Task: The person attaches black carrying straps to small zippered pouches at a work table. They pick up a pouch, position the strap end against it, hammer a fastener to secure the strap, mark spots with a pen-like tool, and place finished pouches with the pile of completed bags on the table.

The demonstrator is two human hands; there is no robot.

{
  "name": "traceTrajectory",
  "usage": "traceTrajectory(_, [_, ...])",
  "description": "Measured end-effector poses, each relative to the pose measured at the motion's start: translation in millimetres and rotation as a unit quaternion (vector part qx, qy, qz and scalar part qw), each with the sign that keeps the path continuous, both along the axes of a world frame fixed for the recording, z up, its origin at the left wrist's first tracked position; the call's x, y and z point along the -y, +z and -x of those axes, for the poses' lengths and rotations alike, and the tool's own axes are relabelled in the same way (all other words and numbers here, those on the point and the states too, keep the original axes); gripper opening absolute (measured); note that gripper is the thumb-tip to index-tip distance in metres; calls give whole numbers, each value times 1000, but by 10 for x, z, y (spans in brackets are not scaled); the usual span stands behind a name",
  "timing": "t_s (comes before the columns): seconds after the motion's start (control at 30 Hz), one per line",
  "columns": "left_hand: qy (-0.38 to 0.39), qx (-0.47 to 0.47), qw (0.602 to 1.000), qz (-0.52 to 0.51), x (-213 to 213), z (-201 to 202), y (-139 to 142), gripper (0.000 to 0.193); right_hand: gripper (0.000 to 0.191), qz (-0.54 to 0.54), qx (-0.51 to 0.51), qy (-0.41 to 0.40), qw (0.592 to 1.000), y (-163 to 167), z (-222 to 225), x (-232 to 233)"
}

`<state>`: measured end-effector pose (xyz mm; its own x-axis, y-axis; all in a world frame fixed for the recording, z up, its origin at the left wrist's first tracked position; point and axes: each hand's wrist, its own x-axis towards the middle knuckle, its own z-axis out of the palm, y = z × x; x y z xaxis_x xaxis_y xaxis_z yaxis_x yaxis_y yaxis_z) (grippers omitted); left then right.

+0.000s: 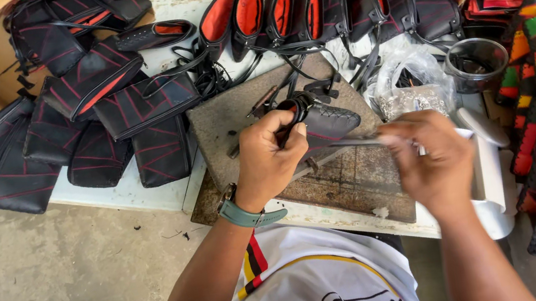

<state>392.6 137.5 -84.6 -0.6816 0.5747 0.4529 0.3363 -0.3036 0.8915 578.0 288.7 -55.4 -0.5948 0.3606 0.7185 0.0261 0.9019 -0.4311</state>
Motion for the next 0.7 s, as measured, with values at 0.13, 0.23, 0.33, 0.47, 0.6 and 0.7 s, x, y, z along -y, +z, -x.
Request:
traceTrajectory(0.13, [42,-47,998,22,-25,-43,11,7,16,-4,-21,68,997,123,301,373])
traceTrajectory(0.23, [-15,-39,999,-1,-26,-79,-21,10,16,-36,-27,56,997,155,439,415])
traceTrajectory(0.33, [-67,3,997,-26,-43,-115,-84,15,16,-45,-24,42,998,116,453,358])
traceTrajectory(0.47, [-89,32,995,-41,-76,-176,-142,18,17,-55,-31,47,997,23,397,292])
traceTrajectory(0.6, [-88,-8,995,-50,-87,-225,-119,16,15,14,-33,34,999,-29,359,285])
traceTrajectory(0.7, [-73,-59,994,-58,-65,-259,-63,15,15,52,-37,30,998,-28,338,291])
